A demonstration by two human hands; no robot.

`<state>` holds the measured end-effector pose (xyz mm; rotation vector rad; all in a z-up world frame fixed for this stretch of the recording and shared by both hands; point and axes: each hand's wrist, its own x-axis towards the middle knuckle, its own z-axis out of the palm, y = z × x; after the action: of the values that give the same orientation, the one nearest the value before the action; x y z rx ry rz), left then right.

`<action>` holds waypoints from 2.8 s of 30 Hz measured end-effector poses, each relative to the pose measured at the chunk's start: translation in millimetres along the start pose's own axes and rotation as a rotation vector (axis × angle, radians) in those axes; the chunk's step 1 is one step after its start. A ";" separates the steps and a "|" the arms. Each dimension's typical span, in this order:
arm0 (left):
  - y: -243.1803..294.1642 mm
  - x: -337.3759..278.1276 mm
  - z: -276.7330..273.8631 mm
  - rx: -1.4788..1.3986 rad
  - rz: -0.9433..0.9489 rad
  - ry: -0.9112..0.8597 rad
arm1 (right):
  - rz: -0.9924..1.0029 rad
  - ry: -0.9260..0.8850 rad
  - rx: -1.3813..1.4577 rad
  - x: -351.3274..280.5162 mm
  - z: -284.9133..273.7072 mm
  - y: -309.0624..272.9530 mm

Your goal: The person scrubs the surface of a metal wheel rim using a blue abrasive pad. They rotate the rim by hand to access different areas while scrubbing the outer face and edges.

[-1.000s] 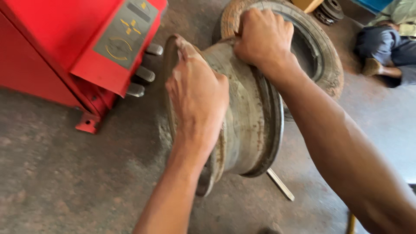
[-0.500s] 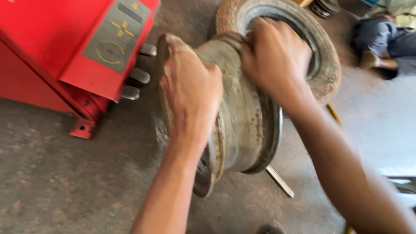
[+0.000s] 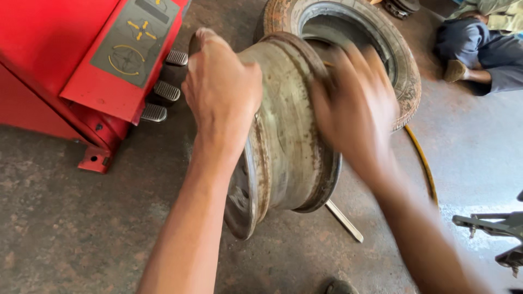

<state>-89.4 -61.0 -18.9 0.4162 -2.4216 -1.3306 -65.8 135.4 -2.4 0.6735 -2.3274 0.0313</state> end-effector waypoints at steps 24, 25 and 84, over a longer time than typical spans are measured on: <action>4.8 0.3 -6.4 -0.003 -0.014 -0.015 | 0.057 -0.532 0.545 88.4 54.4 70.4; 6.0 3.4 -6.7 0.008 -0.005 -0.004 | 0.004 -0.455 0.538 80.4 47.9 69.9; 22.1 -36.7 -21.3 0.021 -0.103 -0.015 | 0.353 -0.684 0.502 107.4 77.1 39.9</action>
<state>-49.2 -50.4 4.8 0.5454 -2.4586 -1.3559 -199.4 104.8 14.6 0.5474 -3.1206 0.6564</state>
